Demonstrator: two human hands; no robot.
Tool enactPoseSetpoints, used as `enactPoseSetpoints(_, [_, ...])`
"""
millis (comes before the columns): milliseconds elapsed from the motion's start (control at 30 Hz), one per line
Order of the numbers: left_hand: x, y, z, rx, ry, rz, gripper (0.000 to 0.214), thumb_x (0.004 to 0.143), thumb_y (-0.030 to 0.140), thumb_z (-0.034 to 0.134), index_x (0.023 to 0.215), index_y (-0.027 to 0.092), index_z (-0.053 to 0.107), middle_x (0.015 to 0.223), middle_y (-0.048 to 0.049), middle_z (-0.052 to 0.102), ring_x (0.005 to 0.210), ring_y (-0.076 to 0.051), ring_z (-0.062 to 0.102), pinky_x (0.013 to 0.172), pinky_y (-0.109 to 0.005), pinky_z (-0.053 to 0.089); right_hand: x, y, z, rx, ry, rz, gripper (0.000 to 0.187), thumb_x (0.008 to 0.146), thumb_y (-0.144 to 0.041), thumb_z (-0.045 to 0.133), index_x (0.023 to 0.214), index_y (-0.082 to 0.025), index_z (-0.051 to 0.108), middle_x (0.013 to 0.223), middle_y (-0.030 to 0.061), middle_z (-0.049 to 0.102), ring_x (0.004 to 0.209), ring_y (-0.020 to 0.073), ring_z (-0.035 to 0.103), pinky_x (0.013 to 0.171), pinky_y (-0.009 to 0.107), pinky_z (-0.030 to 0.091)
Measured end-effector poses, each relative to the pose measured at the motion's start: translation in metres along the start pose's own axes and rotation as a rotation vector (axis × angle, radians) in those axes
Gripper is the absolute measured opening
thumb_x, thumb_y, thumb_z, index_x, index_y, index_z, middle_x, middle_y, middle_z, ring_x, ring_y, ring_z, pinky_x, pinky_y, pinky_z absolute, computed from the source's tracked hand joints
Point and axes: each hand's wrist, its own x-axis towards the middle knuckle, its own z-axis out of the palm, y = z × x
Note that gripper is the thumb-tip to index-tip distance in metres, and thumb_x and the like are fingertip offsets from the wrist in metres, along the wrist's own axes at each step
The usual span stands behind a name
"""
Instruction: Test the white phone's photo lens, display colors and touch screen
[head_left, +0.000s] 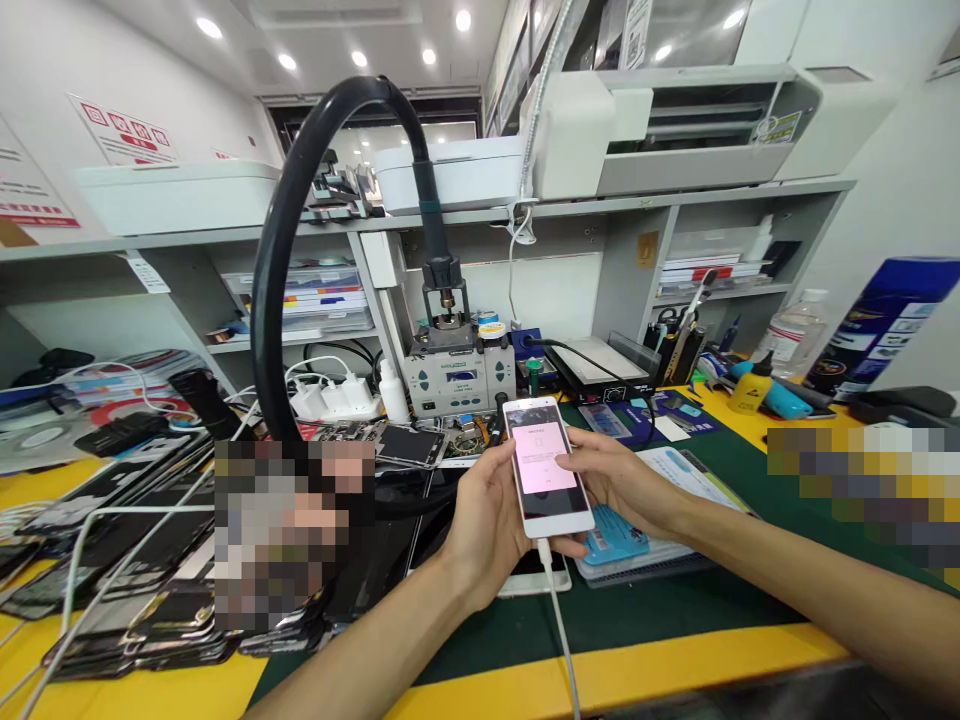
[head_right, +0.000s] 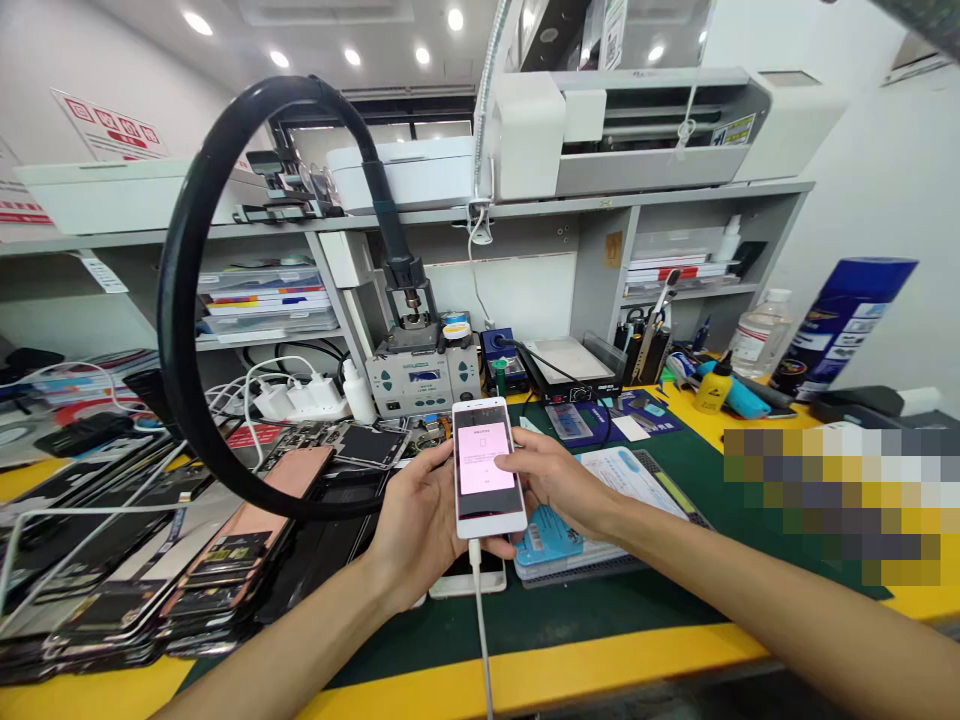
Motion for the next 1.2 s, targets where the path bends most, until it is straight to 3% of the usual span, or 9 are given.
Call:
enactPoseSetpoints(200, [0.000, 0.002, 0.000, -0.025, -0.002, -0.024, 0.055, 0.094, 0.052, 0.042, 0.134, 0.017, 0.055, 0.112, -0.0146, 0.067, 0.087, -0.026, 0.068, 0.065, -0.036, 0.058, 0.002, 0.001, -0.002, 0.047, -0.021, -0.007, 0.034, 0.095, -0.030, 0.047, 0.124, -0.016, 0.054, 0.087, 0.0077, 0.069, 0.063, 0.0181, 0.063, 0.044, 0.026, 0.052])
enactPoseSetpoints(433, [0.006, 0.000, -0.010, -0.088, 0.000, -0.166, 0.064, 0.091, 0.057, 0.042, 0.124, 0.006, 0.061, 0.113, -0.0207, 0.067, 0.075, -0.026, 0.070, 0.050, -0.033, 0.058, 0.003, 0.002, -0.004, 0.050, -0.103, 0.030, 0.035, 0.098, -0.037, 0.039, 0.118, -0.014, 0.055, 0.080, 0.0083, 0.067, 0.054, 0.0182, 0.062, 0.040, 0.030, 0.054])
enactPoseSetpoints(733, [0.008, -0.003, -0.013, -0.077, -0.021, -0.155, 0.070, 0.091, 0.060, 0.036, 0.121, 0.002, 0.062, 0.111, -0.0220, 0.067, 0.070, -0.026, 0.070, 0.051, -0.035, 0.058, 0.002, 0.000, -0.002, 0.042, -0.096, 0.038, 0.038, 0.098, -0.040, 0.038, 0.122, -0.015, 0.054, 0.079, 0.0082, 0.067, 0.052, 0.0180, 0.061, 0.040, 0.030, 0.054])
enactPoseSetpoints(1033, [-0.006, 0.008, 0.008, -0.088, -0.045, -0.049, 0.067, 0.093, 0.059, 0.037, 0.137, 0.010, 0.049, 0.114, -0.0203, 0.064, 0.093, -0.031, 0.067, 0.074, -0.044, 0.057, 0.006, -0.007, -0.011, 0.263, -0.088, 0.083, 0.038, 0.096, -0.039, 0.042, 0.119, -0.014, 0.058, 0.088, 0.0093, 0.072, 0.062, 0.0194, 0.067, 0.048, 0.028, 0.054])
enactPoseSetpoints(1200, [-0.012, 0.011, 0.018, -0.044, -0.115, 0.046, 0.061, 0.095, 0.056, 0.037, 0.138, 0.014, 0.048, 0.114, -0.0172, 0.064, 0.102, -0.029, 0.063, 0.086, -0.045, 0.053, 0.007, -0.015, -0.014, 0.406, -0.059, 0.142, 0.047, 0.098, -0.044, 0.034, 0.117, -0.008, 0.058, 0.082, 0.0125, 0.074, 0.061, 0.0226, 0.069, 0.050, 0.032, 0.053])
